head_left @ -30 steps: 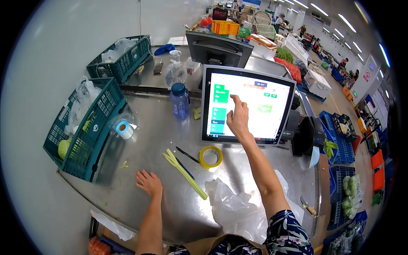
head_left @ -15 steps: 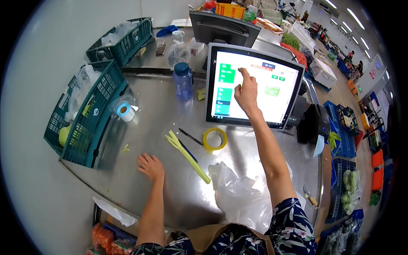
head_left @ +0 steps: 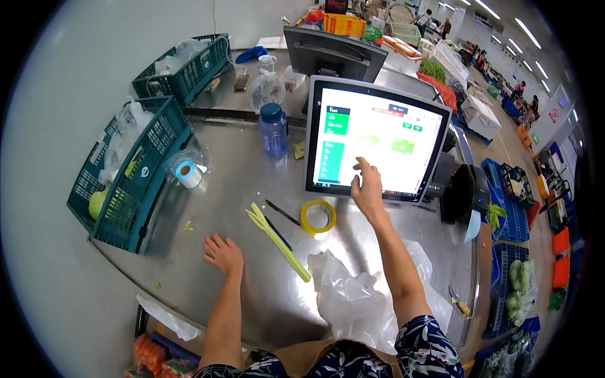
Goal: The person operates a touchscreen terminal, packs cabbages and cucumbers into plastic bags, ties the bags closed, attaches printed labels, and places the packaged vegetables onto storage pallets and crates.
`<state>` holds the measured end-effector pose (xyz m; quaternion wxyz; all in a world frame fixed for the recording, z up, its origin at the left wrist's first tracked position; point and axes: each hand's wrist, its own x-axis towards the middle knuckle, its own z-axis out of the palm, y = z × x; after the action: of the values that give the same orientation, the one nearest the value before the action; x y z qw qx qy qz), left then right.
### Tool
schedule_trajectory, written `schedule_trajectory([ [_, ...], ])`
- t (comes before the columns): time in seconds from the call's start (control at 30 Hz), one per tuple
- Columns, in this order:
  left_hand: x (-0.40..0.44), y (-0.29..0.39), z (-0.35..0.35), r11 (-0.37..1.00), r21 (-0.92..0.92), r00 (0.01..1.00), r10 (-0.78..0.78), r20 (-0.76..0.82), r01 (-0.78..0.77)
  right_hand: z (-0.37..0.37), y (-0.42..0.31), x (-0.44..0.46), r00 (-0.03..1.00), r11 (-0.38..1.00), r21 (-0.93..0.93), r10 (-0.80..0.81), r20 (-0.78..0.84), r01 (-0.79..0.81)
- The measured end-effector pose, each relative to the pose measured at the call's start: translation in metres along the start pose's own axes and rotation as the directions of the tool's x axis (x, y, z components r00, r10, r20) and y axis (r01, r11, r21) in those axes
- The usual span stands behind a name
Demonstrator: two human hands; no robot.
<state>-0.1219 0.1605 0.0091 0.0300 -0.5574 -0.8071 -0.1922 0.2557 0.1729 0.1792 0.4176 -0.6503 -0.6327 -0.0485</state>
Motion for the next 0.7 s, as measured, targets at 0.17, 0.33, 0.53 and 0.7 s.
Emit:
schedule_trajectory([
  [0.17,0.0,0.004,-0.007,1.0,-0.009,0.999,-0.017,0.031,0.017,0.003,-0.007,0.002,1.0,0.999,0.021,-0.024,-0.013,0.024],
  [0.33,0.0,0.004,-0.006,1.0,-0.004,0.999,-0.022,0.038,0.022,0.001,-0.018,0.022,0.991,0.995,-0.045,-0.09,-0.096,0.086],
  [0.53,0.0,0.005,-0.01,1.0,0.015,0.997,-0.027,0.075,0.026,-0.001,-0.03,0.065,0.994,0.993,-0.091,-0.077,-0.073,0.07],
  [0.7,0.0,0.003,-0.006,0.999,0.022,0.998,-0.03,0.06,0.028,0.008,-0.032,0.09,0.992,0.984,-0.154,-0.103,-0.078,0.09],
])
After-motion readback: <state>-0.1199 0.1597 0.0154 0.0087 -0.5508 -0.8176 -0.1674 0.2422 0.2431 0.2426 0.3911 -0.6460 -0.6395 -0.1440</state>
